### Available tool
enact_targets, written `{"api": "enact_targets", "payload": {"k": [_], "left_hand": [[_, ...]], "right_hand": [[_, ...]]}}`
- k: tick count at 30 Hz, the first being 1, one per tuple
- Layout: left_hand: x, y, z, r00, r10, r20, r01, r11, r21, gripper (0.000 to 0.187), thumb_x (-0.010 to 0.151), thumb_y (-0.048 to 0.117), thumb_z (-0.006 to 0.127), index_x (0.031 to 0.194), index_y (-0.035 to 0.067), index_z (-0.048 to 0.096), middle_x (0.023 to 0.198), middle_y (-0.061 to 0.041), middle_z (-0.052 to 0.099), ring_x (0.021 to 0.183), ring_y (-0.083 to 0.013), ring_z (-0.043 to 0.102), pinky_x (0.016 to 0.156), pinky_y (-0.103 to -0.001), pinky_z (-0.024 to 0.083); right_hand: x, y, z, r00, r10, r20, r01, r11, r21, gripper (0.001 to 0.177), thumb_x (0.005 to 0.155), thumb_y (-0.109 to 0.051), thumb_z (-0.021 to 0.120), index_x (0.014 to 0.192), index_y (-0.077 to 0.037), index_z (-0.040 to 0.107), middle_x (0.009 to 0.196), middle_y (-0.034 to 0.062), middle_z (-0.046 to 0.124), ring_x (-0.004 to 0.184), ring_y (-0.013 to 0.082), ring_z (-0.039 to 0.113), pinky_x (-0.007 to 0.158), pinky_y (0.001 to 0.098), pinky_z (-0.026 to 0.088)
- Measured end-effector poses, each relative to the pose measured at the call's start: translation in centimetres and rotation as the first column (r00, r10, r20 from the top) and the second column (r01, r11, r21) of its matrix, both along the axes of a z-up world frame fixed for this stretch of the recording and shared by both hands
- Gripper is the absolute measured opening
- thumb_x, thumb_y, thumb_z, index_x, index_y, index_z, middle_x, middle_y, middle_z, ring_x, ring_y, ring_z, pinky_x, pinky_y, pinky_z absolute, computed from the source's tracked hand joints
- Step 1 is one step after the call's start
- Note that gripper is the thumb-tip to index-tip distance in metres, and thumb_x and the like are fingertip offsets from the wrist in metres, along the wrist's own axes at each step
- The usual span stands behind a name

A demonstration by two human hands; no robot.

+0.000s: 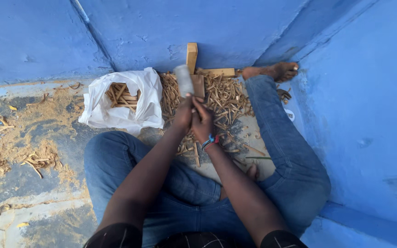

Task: The person carves a wooden block using a chisel. They hold the block against a support on the floor and shave off layers of wood, adding the shavings to a pile while occasionally using a hammer to tap the chisel.

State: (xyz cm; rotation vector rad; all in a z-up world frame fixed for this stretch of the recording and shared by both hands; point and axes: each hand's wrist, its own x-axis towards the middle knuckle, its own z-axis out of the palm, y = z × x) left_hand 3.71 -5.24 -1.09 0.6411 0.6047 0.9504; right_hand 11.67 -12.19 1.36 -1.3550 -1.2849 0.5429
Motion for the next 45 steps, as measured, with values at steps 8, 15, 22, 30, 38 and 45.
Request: {"api": "enact_targets", "payload": {"k": [8,15,22,30,38,45], "left_hand": [[-2.3,-4.5,2.0,0.975,-0.135,-0.175,0.074,0.945,-0.318,0.053,0.107,0.053,0.034,0.108,0.006,0.057,0.072,-0.01,0.064,0.049,-0.0218,0.053,0.046,-0.035,0.045],[0.0,-6.8,0.4,0.797,-0.299,-0.525,0.148,0.939,-0.31,0.044,0.104,0.05,0.041,0.109,0.009,0.057,0.062,-0.011,0.052,0.032,-0.0178,0.039,0.028,-0.036,0.031],[-0.7,-4.0,-0.6,0.344,0.636,-0.691,0.031,0.728,0.685,0.03,0.098,0.034,0.066,0.098,0.005,0.064,0.085,-0.017,0.068,0.081,-0.0389,0.067,0.071,-0.051,0.051],[-1.3,2.6,2.8,0.118,0.693,-0.712,0.306,0.656,0.689,0.031,0.074,0.035,0.08,0.086,0.008,0.07,0.098,-0.019,0.065,0.094,-0.0407,0.063,0.078,-0.055,0.05],[-0.9,2.5,2.5,0.365,0.755,-0.545,0.234,0.492,0.839,0.018,0.08,0.004,0.069,0.093,0.014,0.076,0.099,-0.011,0.07,0.096,-0.0368,0.063,0.084,-0.051,0.051],[-1.9,2.8,3.0,0.9,0.17,-0.402,-0.033,0.945,0.325,0.015,0.103,0.0,0.059,0.11,0.006,0.071,0.101,-0.006,0.075,0.088,-0.0099,0.07,0.083,-0.025,0.06]], "right_hand": [[-2.3,-4.5,1.6,0.95,0.007,-0.311,-0.104,0.95,-0.296,0.044,0.102,-0.008,0.055,0.146,-0.015,0.059,0.118,0.0076,0.063,0.069,0.0107,0.063,0.051,0.0253,0.052],[-1.1,-6.1,-1.8,0.683,-0.353,-0.639,-0.034,0.859,-0.511,0.036,0.104,-0.018,0.053,0.137,-0.018,0.067,0.076,0.0044,0.066,0.043,0.0089,0.048,0.036,0.0267,0.039],[3.1,-3.8,-1.4,0.62,-0.444,-0.647,0.126,0.87,-0.477,0.045,0.104,-0.023,0.052,0.15,-0.024,0.052,0.077,0.0062,0.061,0.051,0.0124,0.052,0.043,0.0292,0.045],[5.1,-3.2,2.4,0.56,-0.442,-0.701,0.158,0.887,-0.433,0.046,0.103,-0.021,0.053,0.149,-0.023,0.054,0.074,0.006,0.061,0.049,0.0137,0.051,0.041,0.0292,0.044],[5.3,-1.8,3.9,0.564,-0.38,-0.733,0.192,0.924,-0.331,0.046,0.104,-0.02,0.055,0.15,-0.02,0.053,0.074,0.0072,0.06,0.049,0.0136,0.052,0.043,0.0288,0.045],[5.5,-1.7,3.9,0.591,-0.397,-0.702,0.168,0.912,-0.374,0.045,0.105,-0.021,0.054,0.151,-0.019,0.053,0.077,0.0053,0.062,0.052,0.0112,0.054,0.044,0.0284,0.047]]}}
